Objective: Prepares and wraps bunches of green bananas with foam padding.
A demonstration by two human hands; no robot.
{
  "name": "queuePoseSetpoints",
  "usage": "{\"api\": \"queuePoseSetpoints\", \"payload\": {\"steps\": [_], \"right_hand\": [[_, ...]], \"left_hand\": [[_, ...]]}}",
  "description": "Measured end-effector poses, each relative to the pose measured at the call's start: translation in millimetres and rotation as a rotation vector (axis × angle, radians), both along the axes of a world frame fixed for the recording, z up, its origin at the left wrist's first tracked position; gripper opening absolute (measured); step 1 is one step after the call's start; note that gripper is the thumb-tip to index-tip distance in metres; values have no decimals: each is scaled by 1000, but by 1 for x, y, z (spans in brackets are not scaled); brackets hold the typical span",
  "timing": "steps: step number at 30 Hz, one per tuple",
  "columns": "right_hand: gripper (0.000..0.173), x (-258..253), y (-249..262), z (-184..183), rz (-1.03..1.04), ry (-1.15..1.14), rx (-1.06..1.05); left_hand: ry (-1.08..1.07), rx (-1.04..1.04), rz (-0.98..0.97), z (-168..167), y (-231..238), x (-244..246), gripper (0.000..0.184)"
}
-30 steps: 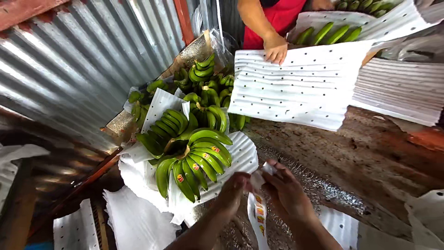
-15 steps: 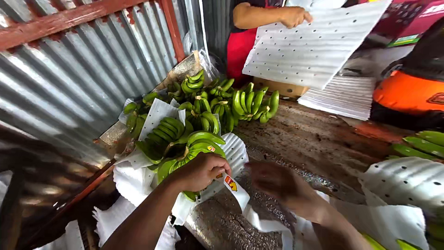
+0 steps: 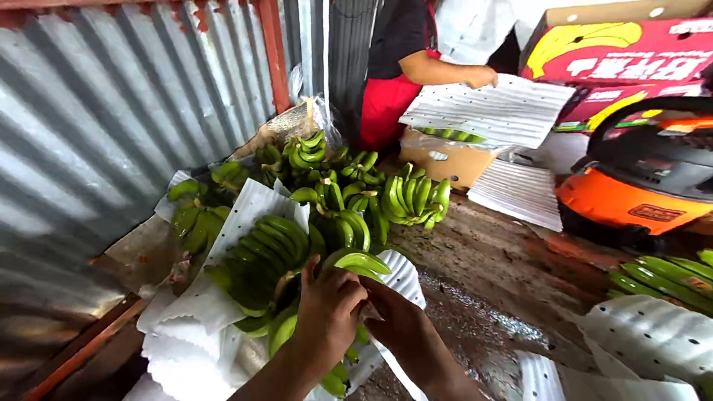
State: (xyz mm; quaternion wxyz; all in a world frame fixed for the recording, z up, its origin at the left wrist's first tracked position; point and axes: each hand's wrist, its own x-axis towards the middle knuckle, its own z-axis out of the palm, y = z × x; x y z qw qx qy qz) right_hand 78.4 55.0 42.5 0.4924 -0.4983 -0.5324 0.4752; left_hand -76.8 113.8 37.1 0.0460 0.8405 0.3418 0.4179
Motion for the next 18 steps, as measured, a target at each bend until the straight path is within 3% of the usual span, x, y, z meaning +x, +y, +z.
{"api": "queuePoseSetpoints", "payload": {"steps": [6,13,15,18], "right_hand": [[67,-57,19,11,22,138,-153],[47,-95,43,2,-95,345,-423],[43,-102,51,-1,-272,367,-429],[23,-94,69,-10,-524,473,-378]], "left_hand": [[-274,-19,7,-36,21,-49,8],[-413,6,-32,-67,41,-81,7],[-478,-189,-113,-63,47,-91,9],[-543,-707,-139,-50,78,-108,15]]}}
